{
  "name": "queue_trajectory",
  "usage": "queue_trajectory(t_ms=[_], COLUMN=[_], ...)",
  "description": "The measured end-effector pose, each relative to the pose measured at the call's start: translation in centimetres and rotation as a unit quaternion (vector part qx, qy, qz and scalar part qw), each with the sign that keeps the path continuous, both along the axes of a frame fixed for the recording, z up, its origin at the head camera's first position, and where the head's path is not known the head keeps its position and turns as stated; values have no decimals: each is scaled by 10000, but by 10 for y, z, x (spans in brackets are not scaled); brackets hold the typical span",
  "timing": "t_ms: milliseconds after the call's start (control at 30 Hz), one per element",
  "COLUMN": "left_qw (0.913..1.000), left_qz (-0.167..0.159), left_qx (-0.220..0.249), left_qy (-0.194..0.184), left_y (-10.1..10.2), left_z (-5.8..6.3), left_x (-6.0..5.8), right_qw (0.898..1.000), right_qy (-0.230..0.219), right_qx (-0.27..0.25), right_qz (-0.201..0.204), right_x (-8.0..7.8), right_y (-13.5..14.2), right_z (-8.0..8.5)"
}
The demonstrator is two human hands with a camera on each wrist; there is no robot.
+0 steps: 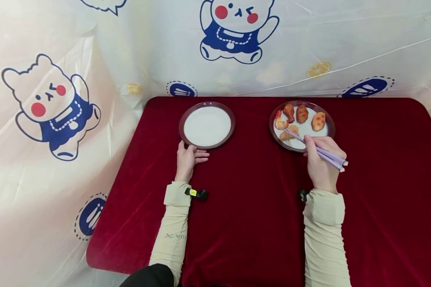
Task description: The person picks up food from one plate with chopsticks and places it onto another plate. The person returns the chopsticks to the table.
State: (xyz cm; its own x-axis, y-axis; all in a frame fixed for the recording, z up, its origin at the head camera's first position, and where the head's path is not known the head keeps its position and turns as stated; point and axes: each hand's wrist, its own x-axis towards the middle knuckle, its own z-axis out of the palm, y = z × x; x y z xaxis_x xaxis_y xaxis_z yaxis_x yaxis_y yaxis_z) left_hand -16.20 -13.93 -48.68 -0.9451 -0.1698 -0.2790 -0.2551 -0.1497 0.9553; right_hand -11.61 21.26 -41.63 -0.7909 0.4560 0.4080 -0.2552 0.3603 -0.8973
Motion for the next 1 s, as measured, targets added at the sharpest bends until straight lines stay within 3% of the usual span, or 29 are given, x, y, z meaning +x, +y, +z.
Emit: queue_trajectory(t_ms=[167, 467, 667, 1000], left_qw=[10000, 9999, 9999, 10000], left_qz=[-90, 113, 84, 48], left_qx=[12, -85, -63, -57], left_qy=[-40, 27, 9, 9], left_y=[0, 2, 2, 2], left_z=[4, 0, 2, 2], left_x=[1, 1, 1, 1], right_qw=[9998, 9982, 9979, 9981], right_qy=[-61, 115, -251, 26], right_qx=[-77, -552, -160, 573], right_qz=[-169, -226, -568, -228], right_x=[3, 8, 10, 8], right_y=[9, 16, 29, 13], right_z=[2, 12, 11, 11])
